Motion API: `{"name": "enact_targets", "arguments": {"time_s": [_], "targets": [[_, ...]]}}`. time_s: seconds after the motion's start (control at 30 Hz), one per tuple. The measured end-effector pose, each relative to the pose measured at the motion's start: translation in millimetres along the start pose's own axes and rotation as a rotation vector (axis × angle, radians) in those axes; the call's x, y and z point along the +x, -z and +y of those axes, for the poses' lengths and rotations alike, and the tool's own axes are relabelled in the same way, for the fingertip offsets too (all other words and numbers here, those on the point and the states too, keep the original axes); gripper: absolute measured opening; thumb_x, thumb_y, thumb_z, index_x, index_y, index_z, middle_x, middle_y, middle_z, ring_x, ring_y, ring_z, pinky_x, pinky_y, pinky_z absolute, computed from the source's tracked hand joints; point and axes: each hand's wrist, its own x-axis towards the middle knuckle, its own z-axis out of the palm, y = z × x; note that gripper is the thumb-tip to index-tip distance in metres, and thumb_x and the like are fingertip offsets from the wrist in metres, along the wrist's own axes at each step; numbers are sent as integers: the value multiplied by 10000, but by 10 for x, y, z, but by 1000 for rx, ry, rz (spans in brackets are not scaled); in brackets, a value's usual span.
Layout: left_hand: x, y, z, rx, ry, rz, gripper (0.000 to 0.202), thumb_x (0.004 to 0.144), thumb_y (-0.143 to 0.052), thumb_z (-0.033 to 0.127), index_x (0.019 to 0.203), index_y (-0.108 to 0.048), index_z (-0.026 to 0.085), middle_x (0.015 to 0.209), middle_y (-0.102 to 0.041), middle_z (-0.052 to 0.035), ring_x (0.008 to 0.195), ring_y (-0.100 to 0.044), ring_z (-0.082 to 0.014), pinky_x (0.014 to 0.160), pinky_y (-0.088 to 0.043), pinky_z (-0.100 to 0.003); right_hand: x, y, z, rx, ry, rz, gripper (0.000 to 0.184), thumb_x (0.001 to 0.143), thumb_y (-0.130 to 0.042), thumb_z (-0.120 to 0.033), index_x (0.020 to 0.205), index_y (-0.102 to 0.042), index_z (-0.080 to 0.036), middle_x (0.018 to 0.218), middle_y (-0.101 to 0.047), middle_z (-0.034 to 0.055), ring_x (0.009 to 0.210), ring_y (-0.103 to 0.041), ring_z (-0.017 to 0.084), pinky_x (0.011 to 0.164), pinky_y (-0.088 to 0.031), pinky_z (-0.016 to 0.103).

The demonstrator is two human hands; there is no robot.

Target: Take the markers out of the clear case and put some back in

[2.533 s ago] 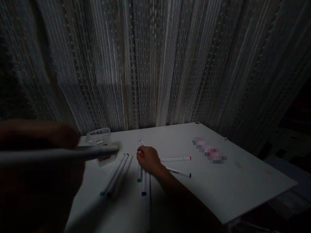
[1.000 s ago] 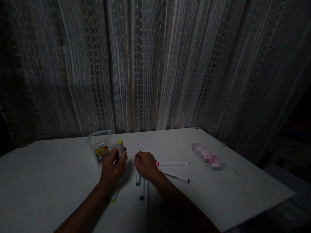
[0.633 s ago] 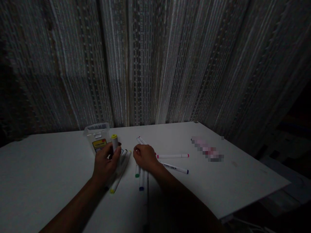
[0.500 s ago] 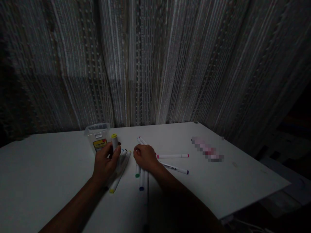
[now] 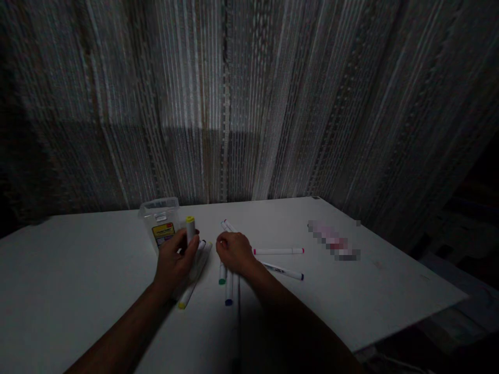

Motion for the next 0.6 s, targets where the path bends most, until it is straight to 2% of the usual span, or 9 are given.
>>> {"name": "enact_targets", "arguments": {"time_s": [0.6], "targets": [[2,-2,-26,1,-32,-14,248,788,-478,368,777,-585,145,559,-541,24,520,-495,-101,514,-381,-198,2,12,-6,34,-4,-6,221,771,-461,-249,812,-671,-195,717,-674,25,663,-572,128,586,-317,222]]}}
